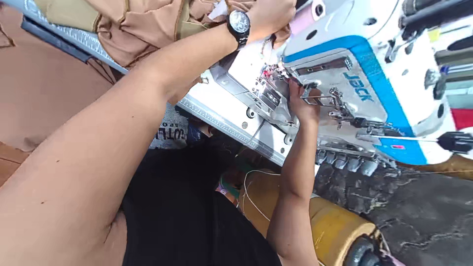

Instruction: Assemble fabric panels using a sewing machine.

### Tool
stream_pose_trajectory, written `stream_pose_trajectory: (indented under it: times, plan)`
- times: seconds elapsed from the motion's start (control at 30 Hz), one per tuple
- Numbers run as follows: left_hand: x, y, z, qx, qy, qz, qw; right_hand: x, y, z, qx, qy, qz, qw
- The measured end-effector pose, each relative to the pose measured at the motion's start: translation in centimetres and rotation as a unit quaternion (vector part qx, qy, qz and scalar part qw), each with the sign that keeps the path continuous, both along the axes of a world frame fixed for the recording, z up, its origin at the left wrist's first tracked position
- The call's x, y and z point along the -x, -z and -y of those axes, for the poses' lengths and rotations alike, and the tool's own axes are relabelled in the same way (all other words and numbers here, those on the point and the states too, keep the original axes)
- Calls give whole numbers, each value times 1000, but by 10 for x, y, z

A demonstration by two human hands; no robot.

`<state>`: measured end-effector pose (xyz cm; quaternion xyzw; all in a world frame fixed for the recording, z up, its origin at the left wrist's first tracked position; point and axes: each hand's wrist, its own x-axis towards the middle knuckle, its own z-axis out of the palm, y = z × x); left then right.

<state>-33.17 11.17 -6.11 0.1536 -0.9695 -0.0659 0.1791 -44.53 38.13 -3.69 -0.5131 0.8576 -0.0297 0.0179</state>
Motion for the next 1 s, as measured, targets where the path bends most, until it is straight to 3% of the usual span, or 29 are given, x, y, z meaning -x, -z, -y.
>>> stream_pose_trajectory:
  times: [0.13, 0.27, 0.37, 0.47, 0.53, 0.6, 0.63, 0.7, 0.73, 0.77, 0.8, 0.83, 0.9, 1.0]
  plan:
    - [0, -2, 3, 4, 9, 18, 1000, -7, 9, 29, -31, -75, -147, 986]
    - [0, -3, 2, -1, -6, 23, 1000, -7, 17, 61, -160, -15, -87, 983]
    - [-26, -5, -4, -107, 13, -72, 992, 3, 21, 21, 3, 9, -16, 1000]
    - [-96, -34, -32, -265, 134, -222, 929, -3, 11, 0, 84, 53, -39, 994]
    - [-117, -40, -64, -331, 249, -212, 885, -11, 11, -7, 95, 54, -54, 993]
    - [-141, -37, -79, -334, 262, -128, 896, -18, 3, -11, 50, 61, -46, 996]
    - [-164, -36, -75, -317, 213, -111, 918, -17, 1, -12, 29, 61, -48, 997]
    - [-234, -27, -52, -289, -22, -155, 944, -16, 5, -25, 57, 30, -69, 996]
    - [-270, -19, -30, -256, -193, -176, 931, -18, 9, -31, 107, 6, -86, 991]
    - [-302, -9, -3, -230, -365, -151, 889, -27, 12, -35, 158, -15, -84, 984]
    - [-328, 8, 21, -230, -481, -113, 838, -41, 13, -44, 208, -47, -73, 974]
    - [-344, 26, 40, -233, -542, -82, 804, -60, 13, -51, 250, -85, -50, 963]
    - [-356, 38, 69, -221, -555, -41, 801, -109, 27, -50, 300, -146, 16, 943]
    - [-344, -24, 87, -223, -496, -44, 838, -177, 66, -10, 258, -150, 59, 952]
